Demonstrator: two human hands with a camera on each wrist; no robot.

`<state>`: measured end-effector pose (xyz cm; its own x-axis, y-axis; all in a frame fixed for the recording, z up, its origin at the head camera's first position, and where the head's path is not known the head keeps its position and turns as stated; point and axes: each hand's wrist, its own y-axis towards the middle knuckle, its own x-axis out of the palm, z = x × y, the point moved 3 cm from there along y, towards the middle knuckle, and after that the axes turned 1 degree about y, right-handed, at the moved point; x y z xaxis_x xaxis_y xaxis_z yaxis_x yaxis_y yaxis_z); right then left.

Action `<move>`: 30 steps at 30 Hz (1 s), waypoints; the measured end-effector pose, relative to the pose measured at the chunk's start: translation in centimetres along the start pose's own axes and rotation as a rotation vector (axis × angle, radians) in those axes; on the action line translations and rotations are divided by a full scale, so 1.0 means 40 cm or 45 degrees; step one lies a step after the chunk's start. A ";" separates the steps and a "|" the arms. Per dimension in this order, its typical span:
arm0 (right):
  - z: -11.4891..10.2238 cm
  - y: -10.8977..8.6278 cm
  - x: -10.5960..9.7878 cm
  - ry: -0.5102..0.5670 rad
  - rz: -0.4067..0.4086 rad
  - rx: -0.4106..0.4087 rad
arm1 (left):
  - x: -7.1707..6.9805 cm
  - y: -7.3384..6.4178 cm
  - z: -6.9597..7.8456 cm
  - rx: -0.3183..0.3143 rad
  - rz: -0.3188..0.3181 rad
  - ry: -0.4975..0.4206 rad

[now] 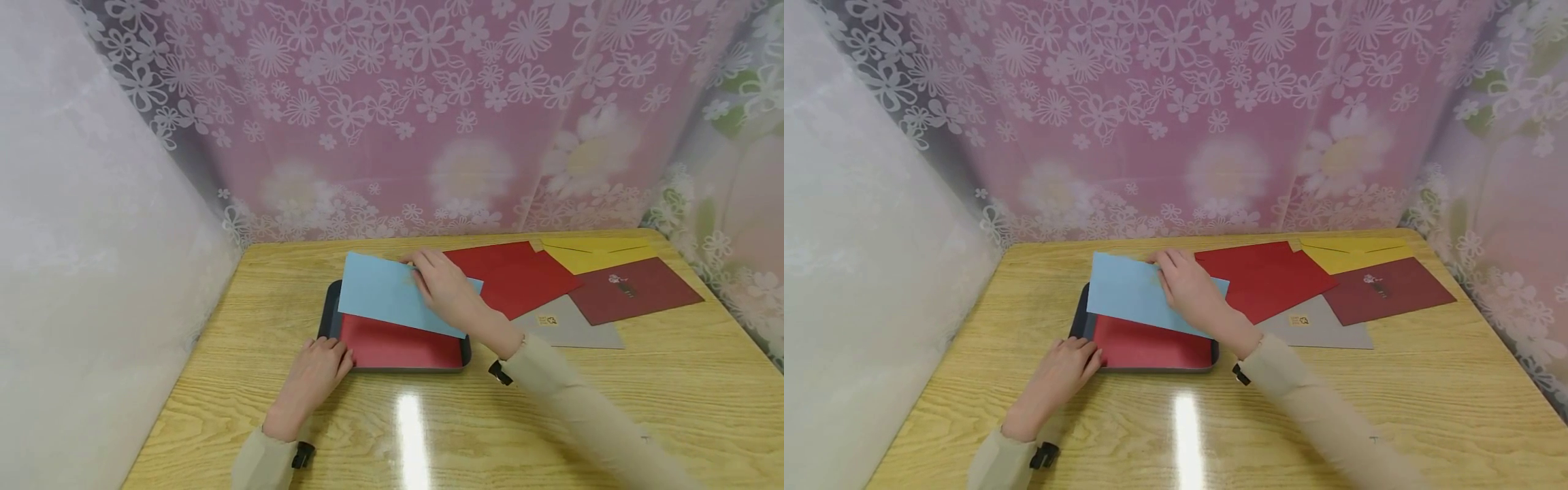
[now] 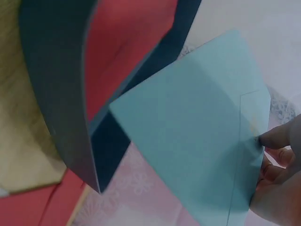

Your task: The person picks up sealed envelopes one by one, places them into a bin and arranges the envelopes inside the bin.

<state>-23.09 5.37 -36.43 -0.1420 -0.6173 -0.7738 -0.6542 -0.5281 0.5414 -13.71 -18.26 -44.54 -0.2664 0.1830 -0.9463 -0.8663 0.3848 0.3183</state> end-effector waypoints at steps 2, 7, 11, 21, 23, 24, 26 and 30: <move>-0.003 -0.004 0.023 0.016 -0.043 -0.024 | 0.001 0.000 -0.001 -0.006 -0.008 -0.002; 0.000 -0.026 0.071 -0.057 -0.182 -0.081 | 0.003 0.003 -0.001 -0.012 -0.030 0.007; 0.008 -0.044 0.091 -0.120 -0.294 -0.075 | 0.004 0.007 -0.001 -0.010 -0.029 0.006; 0.031 -0.076 0.112 -0.206 -0.496 -0.091 | 0.001 0.002 0.000 0.017 0.014 -0.011; 0.037 -0.081 0.113 -0.210 -0.530 -0.070 | 0.000 0.001 0.000 0.016 0.014 -0.014; 0.040 -0.082 0.113 -0.213 -0.547 -0.056 | 0.000 0.001 0.000 0.014 0.011 -0.016; 0.048 -0.084 0.108 -0.204 -0.570 -0.016 | 0.000 0.000 0.000 0.012 0.010 -0.016; 0.068 -0.086 0.090 -0.139 -0.566 0.047 | -0.001 0.000 -0.002 0.015 0.022 -0.013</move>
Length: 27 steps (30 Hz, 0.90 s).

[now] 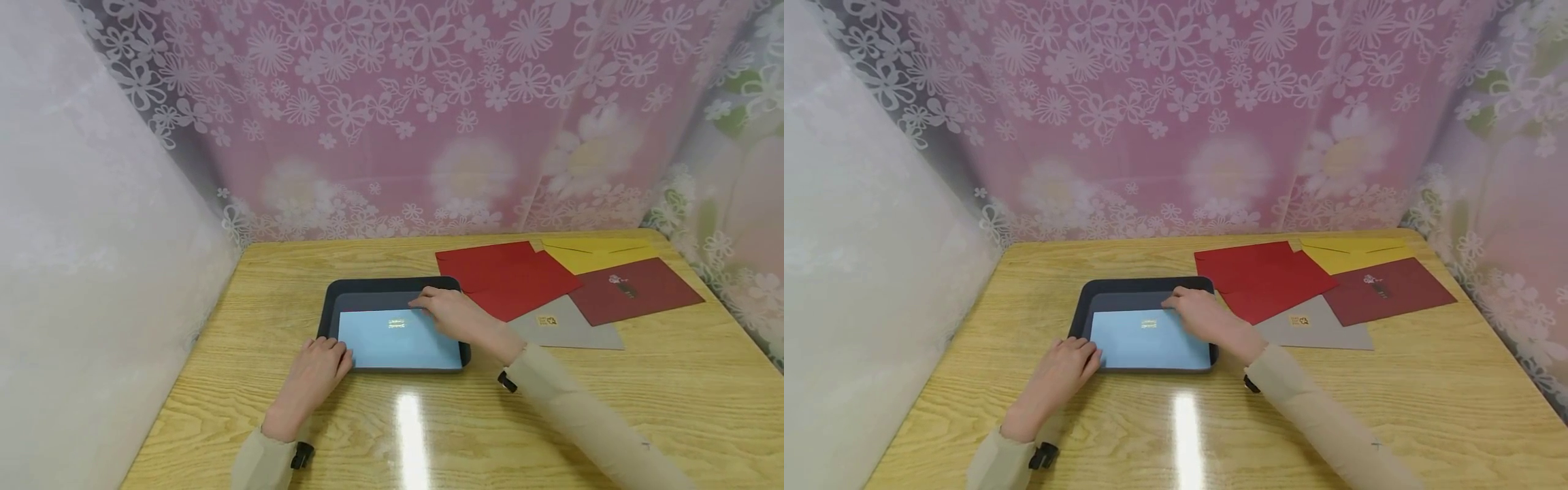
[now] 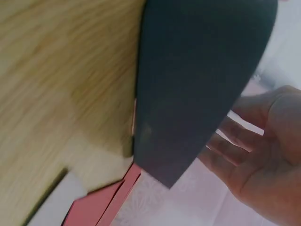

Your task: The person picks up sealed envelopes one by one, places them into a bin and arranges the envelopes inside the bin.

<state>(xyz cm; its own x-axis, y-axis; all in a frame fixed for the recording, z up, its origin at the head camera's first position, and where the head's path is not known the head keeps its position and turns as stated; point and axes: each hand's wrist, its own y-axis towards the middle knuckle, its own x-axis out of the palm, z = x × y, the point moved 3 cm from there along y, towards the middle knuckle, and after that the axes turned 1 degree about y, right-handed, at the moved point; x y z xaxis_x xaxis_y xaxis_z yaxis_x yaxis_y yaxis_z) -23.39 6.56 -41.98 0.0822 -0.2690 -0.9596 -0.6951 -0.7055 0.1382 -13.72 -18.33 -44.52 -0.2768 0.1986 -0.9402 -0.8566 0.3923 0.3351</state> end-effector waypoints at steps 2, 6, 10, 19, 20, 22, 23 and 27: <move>0.015 -0.005 -0.009 0.019 0.035 0.009 | -0.001 0.000 -0.001 0.003 0.010 0.003; 0.056 -0.014 -0.035 -0.003 0.146 0.026 | -0.001 0.000 -0.002 0.007 0.010 0.009; 0.114 -0.021 -0.071 -0.044 0.273 0.088 | 0.000 -0.001 -0.003 0.005 -0.002 0.006; 0.277 -0.063 -0.093 -0.107 0.273 0.342 | 0.002 -0.002 -0.004 0.007 -0.010 0.014; 0.293 -0.068 -0.090 -0.110 0.259 0.362 | 0.002 -0.003 -0.004 0.007 -0.010 0.014; 0.320 -0.078 -0.085 -0.120 0.224 0.395 | 0.002 -0.003 -0.004 0.007 -0.008 0.012; 0.331 -0.083 -0.083 -0.124 0.203 0.412 | 0.003 -0.003 -0.004 0.009 -0.006 0.012; 0.366 -0.102 -0.073 -0.120 0.085 0.466 | 0.005 -0.002 -0.003 0.018 0.000 0.024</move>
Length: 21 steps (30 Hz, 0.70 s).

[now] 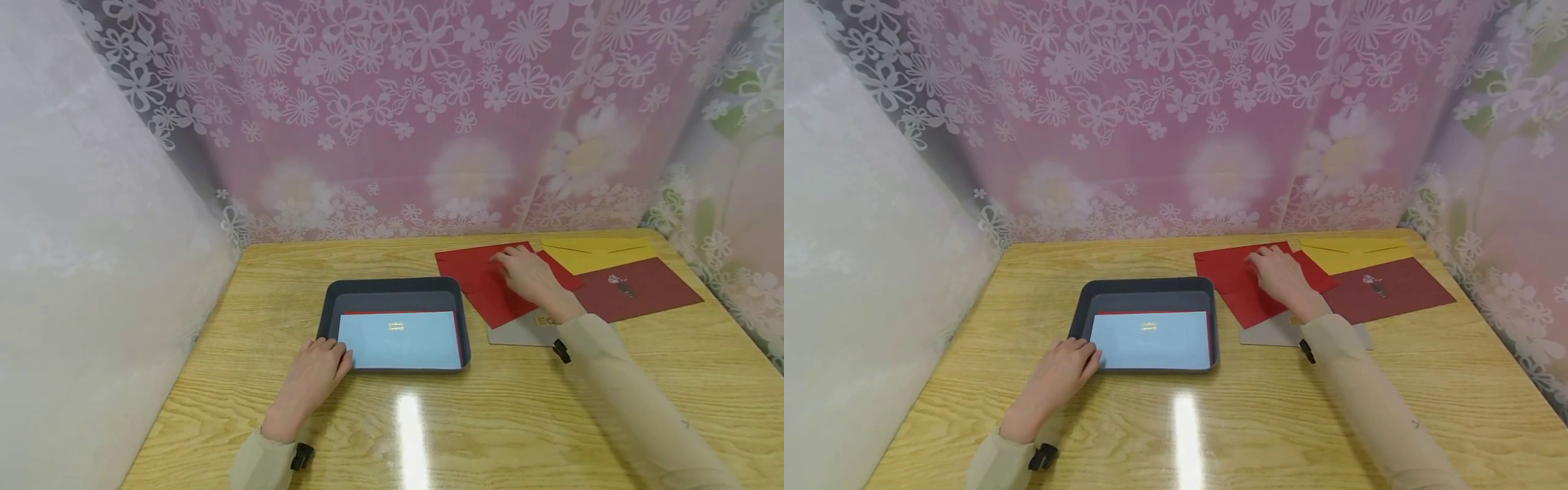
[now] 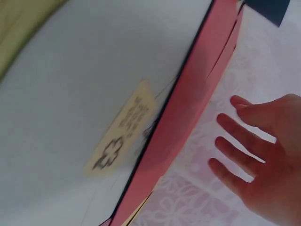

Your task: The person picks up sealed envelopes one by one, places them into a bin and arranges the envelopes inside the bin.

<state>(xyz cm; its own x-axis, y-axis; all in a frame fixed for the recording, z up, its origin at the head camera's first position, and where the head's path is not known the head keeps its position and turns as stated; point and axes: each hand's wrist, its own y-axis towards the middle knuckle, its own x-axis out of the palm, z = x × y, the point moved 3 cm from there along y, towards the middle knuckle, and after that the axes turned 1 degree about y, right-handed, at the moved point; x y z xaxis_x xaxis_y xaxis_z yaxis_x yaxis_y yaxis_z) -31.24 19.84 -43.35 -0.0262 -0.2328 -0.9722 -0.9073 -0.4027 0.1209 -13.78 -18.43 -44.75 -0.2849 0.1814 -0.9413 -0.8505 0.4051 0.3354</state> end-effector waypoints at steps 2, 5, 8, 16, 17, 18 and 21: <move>0.015 -0.005 0.007 0.006 -0.066 0.014 | 0.002 0.000 0.000 0.002 -0.003 0.007; 0.035 -0.013 0.017 0.015 -0.149 0.012 | 0.002 0.000 0.000 -0.004 -0.015 0.010; 0.051 -0.018 0.025 0.016 -0.192 0.010 | 0.002 -0.002 0.001 -0.010 -0.025 0.004; 0.065 -0.023 0.019 0.043 -0.194 0.023 | 0.003 0.000 0.000 0.001 0.010 -0.003; 0.066 -0.024 0.016 0.043 -0.192 0.023 | 0.002 0.000 0.000 0.003 0.015 -0.003; 0.066 -0.026 0.014 0.042 -0.190 0.023 | 0.002 0.000 -0.001 0.004 0.016 -0.004; 0.069 -0.030 0.008 0.039 -0.190 0.025 | 0.000 0.000 0.000 0.002 0.017 -0.008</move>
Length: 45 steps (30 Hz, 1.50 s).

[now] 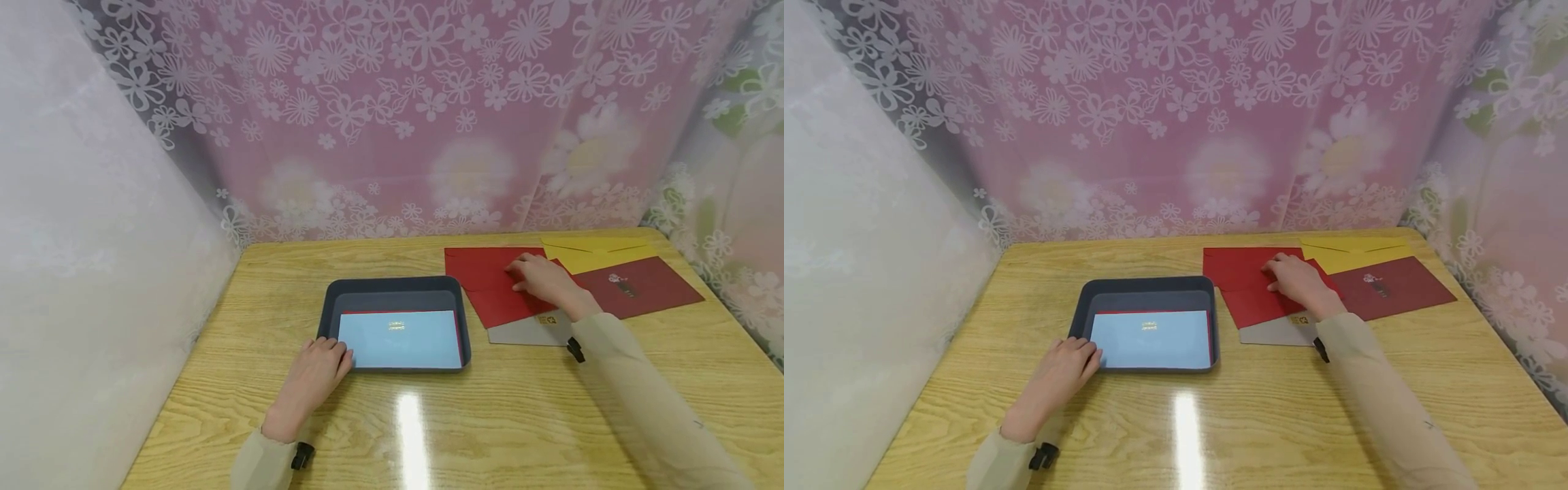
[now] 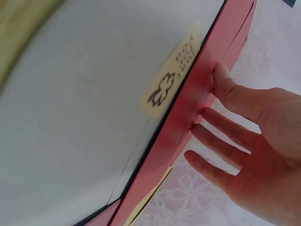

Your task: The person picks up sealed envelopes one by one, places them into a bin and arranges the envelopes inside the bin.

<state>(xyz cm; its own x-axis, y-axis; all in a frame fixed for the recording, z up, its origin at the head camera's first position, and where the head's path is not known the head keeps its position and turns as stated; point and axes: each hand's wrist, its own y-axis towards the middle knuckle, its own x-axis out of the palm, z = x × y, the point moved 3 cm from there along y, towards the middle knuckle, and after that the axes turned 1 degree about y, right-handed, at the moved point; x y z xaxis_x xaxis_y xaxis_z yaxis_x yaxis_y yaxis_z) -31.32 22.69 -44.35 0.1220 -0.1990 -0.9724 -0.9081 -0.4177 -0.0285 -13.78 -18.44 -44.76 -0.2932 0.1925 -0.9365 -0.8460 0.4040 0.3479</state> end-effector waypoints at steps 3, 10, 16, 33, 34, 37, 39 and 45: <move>0.004 -0.008 -0.003 -0.007 0.000 -0.004 | -0.002 0.001 0.001 -0.002 -0.001 0.000; 0.009 -0.026 -0.002 -0.030 -0.003 -0.007 | -0.006 0.001 0.003 -0.003 0.004 -0.004; 0.003 -0.041 -0.002 -0.025 -0.011 0.010 | -0.013 0.002 0.006 0.010 0.029 0.001; 0.037 -0.086 -0.026 0.118 -0.065 -0.058 | -0.013 0.003 0.008 0.006 0.021 -0.004; 0.040 -0.090 -0.029 0.122 -0.055 -0.068 | -0.012 0.003 0.008 0.006 0.021 -0.001; 0.043 -0.106 -0.037 0.096 -0.001 -0.127 | -0.009 0.002 0.006 0.004 0.017 0.000; 0.042 -0.117 -0.041 0.072 0.052 -0.168 | -0.007 0.001 0.005 0.003 0.013 -0.003; 0.039 -0.143 -0.041 0.022 0.285 -0.284 | -0.010 0.001 0.005 0.001 0.017 -0.020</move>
<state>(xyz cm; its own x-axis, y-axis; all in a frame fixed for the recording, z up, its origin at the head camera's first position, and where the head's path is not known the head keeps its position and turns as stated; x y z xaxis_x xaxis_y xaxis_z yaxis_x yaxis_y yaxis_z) -26.96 26.81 -42.97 -0.0628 -0.3222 -0.9446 -0.8030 -0.5458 0.2395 -13.60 -18.32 -44.38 -0.2972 0.2117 -0.9310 -0.8419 0.4019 0.3601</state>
